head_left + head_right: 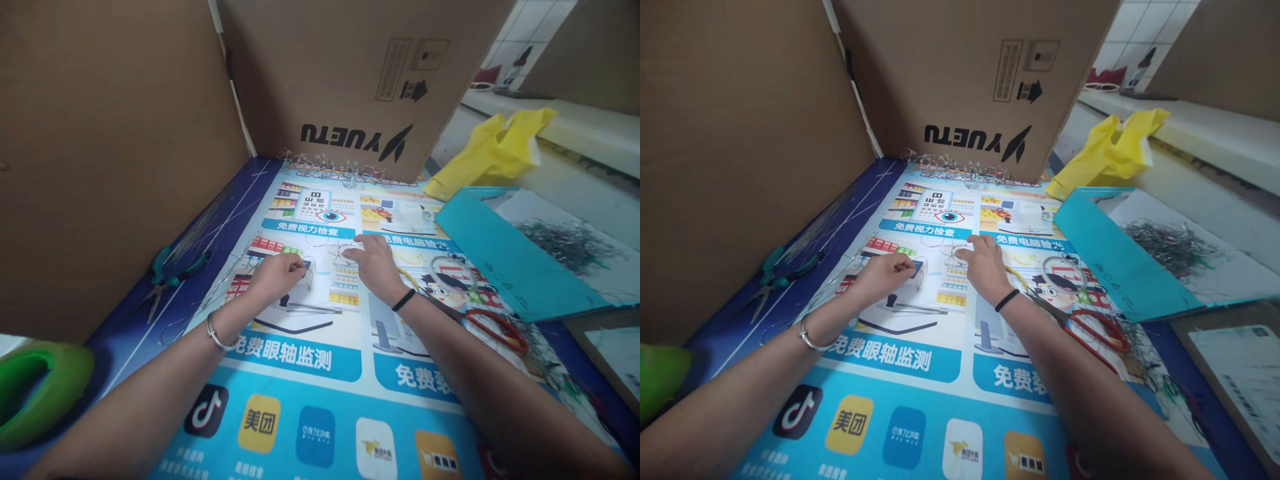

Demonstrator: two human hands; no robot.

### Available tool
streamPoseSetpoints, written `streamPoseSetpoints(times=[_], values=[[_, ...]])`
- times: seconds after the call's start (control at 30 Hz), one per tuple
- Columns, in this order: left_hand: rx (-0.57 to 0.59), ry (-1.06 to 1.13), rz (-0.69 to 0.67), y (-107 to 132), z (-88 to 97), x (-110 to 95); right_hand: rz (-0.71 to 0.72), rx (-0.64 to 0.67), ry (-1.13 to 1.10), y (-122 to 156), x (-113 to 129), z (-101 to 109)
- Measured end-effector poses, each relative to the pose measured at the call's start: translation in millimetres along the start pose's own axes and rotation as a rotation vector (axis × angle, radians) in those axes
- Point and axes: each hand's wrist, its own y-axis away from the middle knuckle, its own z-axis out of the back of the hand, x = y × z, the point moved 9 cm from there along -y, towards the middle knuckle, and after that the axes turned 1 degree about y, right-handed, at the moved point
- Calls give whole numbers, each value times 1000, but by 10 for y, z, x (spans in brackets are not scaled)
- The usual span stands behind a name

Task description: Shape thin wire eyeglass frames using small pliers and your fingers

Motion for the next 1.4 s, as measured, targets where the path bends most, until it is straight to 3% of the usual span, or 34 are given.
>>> streamPoseSetpoints(times=[0.2, 0.33, 0.53, 0.87, 1.4], values=[[65, -10, 12, 4, -12, 6, -14, -54, -54, -6, 7, 81], [93, -36, 31, 8, -6, 0, 28, -72, -99, 2, 159, 195], [79, -97, 0, 28, 13, -62, 213, 66, -39, 98, 554, 174], [83, -196, -1, 38, 17, -97, 324, 247, 35, 445, 1060, 191], [7, -306, -59, 75, 49, -184, 505, 263, 269, 715, 1423, 183]])
